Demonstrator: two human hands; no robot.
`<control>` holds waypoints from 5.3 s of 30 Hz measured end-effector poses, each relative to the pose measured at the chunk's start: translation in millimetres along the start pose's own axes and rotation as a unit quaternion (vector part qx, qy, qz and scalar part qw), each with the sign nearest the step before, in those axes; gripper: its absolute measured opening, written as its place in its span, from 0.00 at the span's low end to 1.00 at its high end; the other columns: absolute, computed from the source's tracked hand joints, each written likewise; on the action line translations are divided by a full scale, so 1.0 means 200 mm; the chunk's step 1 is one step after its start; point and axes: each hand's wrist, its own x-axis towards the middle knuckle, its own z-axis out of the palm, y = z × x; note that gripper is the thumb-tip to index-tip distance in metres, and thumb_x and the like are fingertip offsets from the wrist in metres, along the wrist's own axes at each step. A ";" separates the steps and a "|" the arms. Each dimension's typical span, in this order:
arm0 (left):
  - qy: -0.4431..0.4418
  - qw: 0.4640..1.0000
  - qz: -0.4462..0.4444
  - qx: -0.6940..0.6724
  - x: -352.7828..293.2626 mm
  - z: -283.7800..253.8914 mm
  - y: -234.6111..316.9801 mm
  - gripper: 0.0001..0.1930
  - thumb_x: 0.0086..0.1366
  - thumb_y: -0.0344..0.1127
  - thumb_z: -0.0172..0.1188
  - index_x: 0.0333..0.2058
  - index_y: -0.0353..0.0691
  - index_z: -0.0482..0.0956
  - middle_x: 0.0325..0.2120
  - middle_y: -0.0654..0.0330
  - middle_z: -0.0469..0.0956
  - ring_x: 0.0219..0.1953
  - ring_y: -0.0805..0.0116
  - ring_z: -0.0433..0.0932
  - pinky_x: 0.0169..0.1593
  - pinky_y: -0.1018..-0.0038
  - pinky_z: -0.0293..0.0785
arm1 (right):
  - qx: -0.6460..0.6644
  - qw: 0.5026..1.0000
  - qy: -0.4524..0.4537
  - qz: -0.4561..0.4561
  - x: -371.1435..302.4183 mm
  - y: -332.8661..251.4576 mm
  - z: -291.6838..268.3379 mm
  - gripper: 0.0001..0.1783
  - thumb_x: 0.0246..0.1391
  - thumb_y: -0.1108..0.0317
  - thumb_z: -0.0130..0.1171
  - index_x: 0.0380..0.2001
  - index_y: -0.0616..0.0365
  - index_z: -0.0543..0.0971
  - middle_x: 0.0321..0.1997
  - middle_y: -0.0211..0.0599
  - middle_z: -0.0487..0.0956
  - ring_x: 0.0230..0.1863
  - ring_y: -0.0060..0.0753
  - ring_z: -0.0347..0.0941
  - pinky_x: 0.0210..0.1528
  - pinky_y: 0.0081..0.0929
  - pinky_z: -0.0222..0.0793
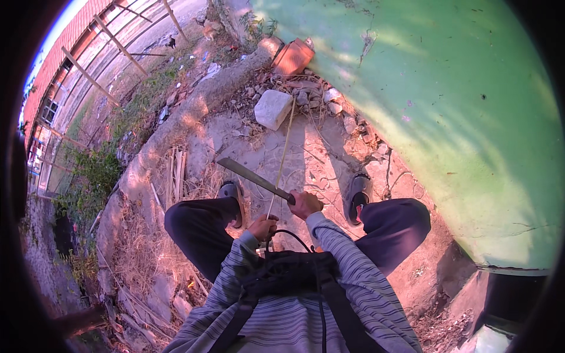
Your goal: The person shaves and thins a wooden strip using a machete, peeling layers along its length.
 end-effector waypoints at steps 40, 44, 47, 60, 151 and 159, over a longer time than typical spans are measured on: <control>0.139 0.886 0.180 0.405 -0.05 0.06 -0.07 0.25 0.71 0.53 0.58 0.39 0.31 0.65 0.31 0.32 0.78 0.38 0.29 0.78 0.42 0.47 0.72 | 0.100 0.995 0.023 0.012 -0.12 0.03 0.06 0.13 0.49 0.51 0.64 0.35 0.44 0.82 0.27 0.45 0.82 0.32 0.56 0.82 0.37 0.52 0.76; 0.153 0.881 0.186 0.408 -0.05 0.05 -0.06 0.26 0.70 0.53 0.59 0.37 0.31 0.67 0.30 0.34 0.77 0.36 0.32 0.79 0.40 0.50 0.72 | 0.103 0.994 0.021 -0.007 -0.14 -0.01 0.03 0.13 0.49 0.51 0.63 0.35 0.44 0.81 0.26 0.45 0.82 0.32 0.57 0.81 0.36 0.53 0.76; 0.136 0.897 0.192 0.374 -0.05 0.04 -0.10 0.25 0.71 0.53 0.59 0.37 0.31 0.67 0.28 0.36 0.77 0.34 0.37 0.78 0.39 0.52 0.72 | 0.054 0.998 -0.010 -0.007 -0.13 -0.02 0.00 0.13 0.50 0.50 0.62 0.35 0.43 0.81 0.27 0.46 0.82 0.32 0.59 0.81 0.36 0.54 0.76; 0.110 0.921 0.188 0.324 0.00 0.00 -0.20 0.24 0.73 0.52 0.55 0.37 0.31 0.68 0.26 0.42 0.75 0.31 0.46 0.77 0.40 0.54 0.71 | 0.073 0.997 0.028 0.017 -0.07 0.08 0.04 0.13 0.48 0.52 0.64 0.31 0.47 0.81 0.22 0.44 0.80 0.28 0.56 0.80 0.33 0.51 0.76; 0.031 0.986 0.001 0.164 -0.22 -0.03 -0.05 0.27 0.73 0.62 0.51 0.31 0.41 0.70 0.15 0.69 0.62 0.14 0.76 0.60 0.18 0.72 0.53 | 0.084 0.994 -0.069 0.005 -0.15 -0.02 -0.03 0.16 0.51 0.50 0.61 0.38 0.45 0.83 0.32 0.47 0.84 0.37 0.57 0.82 0.42 0.51 0.77; 0.105 0.948 0.060 0.295 -0.21 -0.06 -0.08 0.28 0.73 0.56 0.54 0.31 0.31 0.79 0.18 0.62 0.71 0.20 0.72 0.68 0.24 0.67 0.64 | 0.056 0.995 -0.076 -0.020 -0.19 -0.05 -0.02 0.15 0.50 0.49 0.62 0.38 0.44 0.82 0.30 0.48 0.83 0.35 0.58 0.82 0.38 0.53 0.77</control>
